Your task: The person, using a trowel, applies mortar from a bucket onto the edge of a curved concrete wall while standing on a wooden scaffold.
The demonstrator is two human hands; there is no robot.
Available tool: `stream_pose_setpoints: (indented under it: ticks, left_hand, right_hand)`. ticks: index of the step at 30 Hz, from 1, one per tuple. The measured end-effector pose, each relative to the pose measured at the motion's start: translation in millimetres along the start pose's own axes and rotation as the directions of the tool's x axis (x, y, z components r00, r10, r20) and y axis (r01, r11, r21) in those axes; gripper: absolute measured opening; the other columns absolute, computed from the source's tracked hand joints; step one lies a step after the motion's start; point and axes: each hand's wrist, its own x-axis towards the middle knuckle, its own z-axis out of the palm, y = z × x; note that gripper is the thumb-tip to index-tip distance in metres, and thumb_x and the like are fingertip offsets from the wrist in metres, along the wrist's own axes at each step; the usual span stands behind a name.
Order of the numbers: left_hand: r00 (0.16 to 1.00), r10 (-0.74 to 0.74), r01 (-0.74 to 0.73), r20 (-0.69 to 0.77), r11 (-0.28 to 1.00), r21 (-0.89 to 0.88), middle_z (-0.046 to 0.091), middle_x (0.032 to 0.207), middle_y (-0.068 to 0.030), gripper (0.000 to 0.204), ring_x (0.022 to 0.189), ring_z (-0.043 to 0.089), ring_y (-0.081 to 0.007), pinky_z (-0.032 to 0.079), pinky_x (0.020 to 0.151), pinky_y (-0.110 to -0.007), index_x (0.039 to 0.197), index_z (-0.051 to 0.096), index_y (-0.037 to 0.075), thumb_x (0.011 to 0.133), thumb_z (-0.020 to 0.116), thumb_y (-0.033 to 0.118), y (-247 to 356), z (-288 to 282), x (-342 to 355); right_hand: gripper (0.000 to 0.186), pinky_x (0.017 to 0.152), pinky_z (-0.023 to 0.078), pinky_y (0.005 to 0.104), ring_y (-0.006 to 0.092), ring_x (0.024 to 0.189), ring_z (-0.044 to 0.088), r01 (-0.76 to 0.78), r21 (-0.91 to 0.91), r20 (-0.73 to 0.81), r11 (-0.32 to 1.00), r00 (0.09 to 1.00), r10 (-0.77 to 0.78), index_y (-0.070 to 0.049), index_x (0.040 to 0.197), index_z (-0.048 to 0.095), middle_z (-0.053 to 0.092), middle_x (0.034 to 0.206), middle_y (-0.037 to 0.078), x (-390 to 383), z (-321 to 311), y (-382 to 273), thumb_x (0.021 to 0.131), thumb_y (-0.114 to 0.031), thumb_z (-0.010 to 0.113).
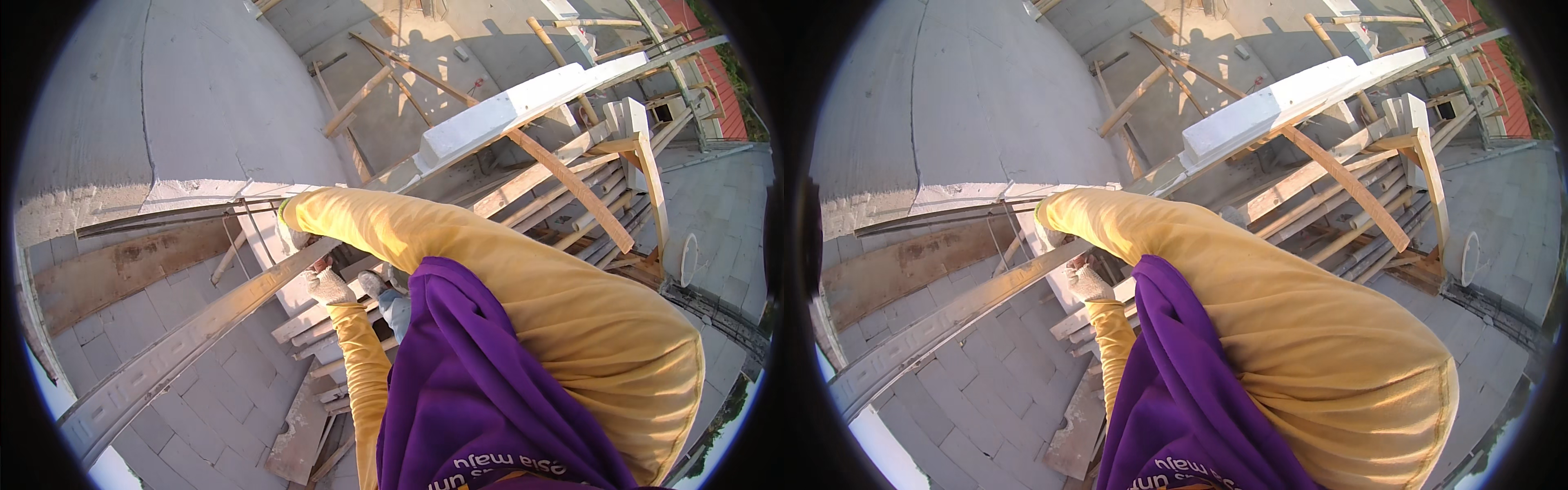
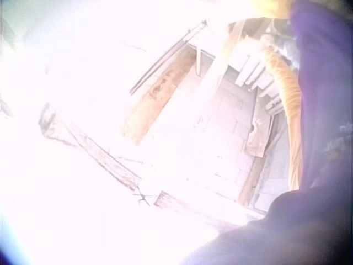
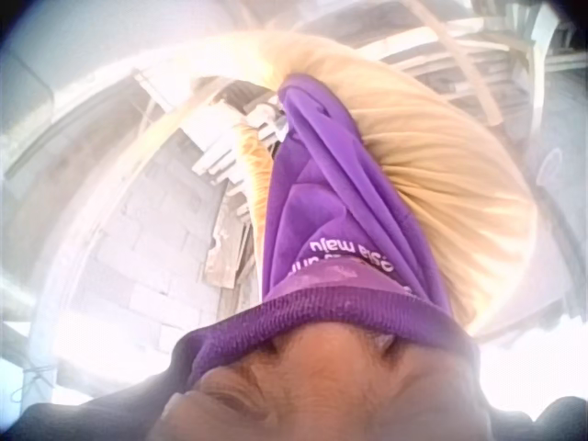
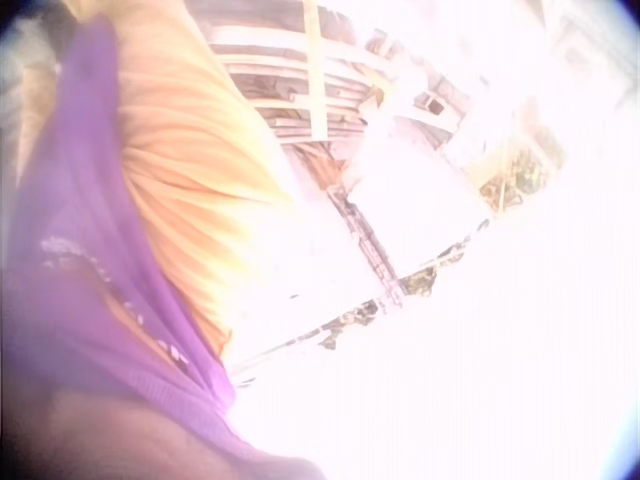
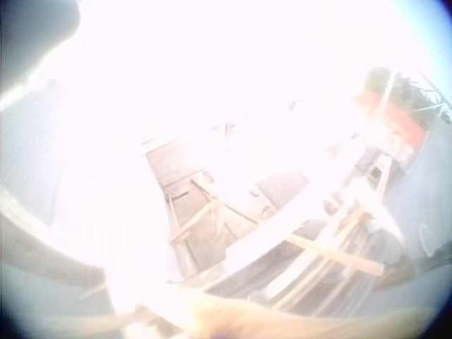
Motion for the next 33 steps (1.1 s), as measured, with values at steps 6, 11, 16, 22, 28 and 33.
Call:
stream_pose_setpoints:
  ticks: [6,11,16,22,28,33]
  left_hand:
    - [1.000,0.016,-0.018,0.016,0.986,0.165,0.067,0.092,-0.0036,0.014,0.081,0.058,-0.0130,0.048,0.071,-0.028,0.102,0.065,0.002,0.097,0.054,0.010,8.0,-1.0,-0.2]
    - [0.987,0.162,-0.160,0.024,0.920,0.357,0.065,0.082,-0.0018,0.022,0.072,0.055,-0.0086,0.043,0.064,-0.025,0.097,0.066,0.002,0.100,0.059,0.023,15.5,8.6,-10.0]
    - [0.999,0.051,-0.047,-0.011,0.970,0.238,0.065,0.081,-0.0031,0.013,0.072,0.057,-0.0108,0.045,0.063,-0.026,0.091,0.065,0.002,0.095,0.057,0.011,-2.7,1.7,-8.8]
    - [0.993,-0.079,0.089,-0.084,0.988,0.127,0.067,0.089,-0.0114,0.009,0.080,0.066,-0.0191,0.054,0.074,-0.030,0.087,0.064,0.000,0.086,0.054,0.000,-25.6,-6.3,-20.3]
    - [0.986,-0.133,0.127,-0.097,0.989,-0.070,0.069,0.100,-0.0106,0.021,0.092,0.066,-0.0185,0.053,0.087,-0.031,0.103,0.068,-0.001,0.095,0.055,0.014,-45.0,-5.6,-31.8]
    - [0.916,-0.269,0.392,0.297,0.752,-0.529,0.063,0.118,-0.0095,0.030,0.108,0.060,-0.0192,0.050,0.092,-0.031,0.121,0.058,0.006,0.100,0.042,0.019,-53.0,-13.5,-36.0]
  right_hand:
    - [0.027,0.072,0.054,0.0436,0.0345,0.082,0.068,0.007,-0.030,-0.026,1.000,1.000,-0.008,-0.003,0.093,0.069,0.069,0.086,0.019,-1.3,2.8,-16.2,0.070,-0.017,0.069]
    - [0.024,0.073,0.054,0.0430,0.0354,0.083,0.067,-0.007,-0.049,-0.072,0.999,0.997,0.004,-0.004,0.093,0.068,0.069,0.086,0.019,-12.5,1.4,-22.0,0.072,-0.016,0.066]
    - [0.021,0.074,0.053,0.0424,0.0363,0.083,0.067,-0.041,-0.050,-0.184,0.998,0.982,0.031,-0.004,0.093,0.068,0.069,0.087,0.020,-38.2,-12.0,-39.9,0.075,-0.014,0.063]
    - [0.022,0.076,0.055,0.0448,0.0373,0.085,0.070,-0.050,0.224,-0.633,0.973,0.751,0.185,-0.003,0.090,0.070,0.071,0.088,0.021,-101.6,-8.9,-18.9,0.079,-0.019,0.061]
    - [0.012,0.078,0.053,0.0417,0.0327,0.086,0.068,-0.030,0.254,-0.708,0.967,0.676,0.207,-0.009,0.085,0.067,0.069,0.086,0.015,-131.5,64.7,19.2,0.080,-0.018,0.060]
    - [0.021,0.079,0.054,0.0417,0.0335,0.091,0.067,-0.117,0.065,-0.495,0.991,0.858,0.134,-0.007,0.090,0.069,0.069,0.092,0.017,-127.0,105.6,-17.2,0.081,-0.025,0.064]
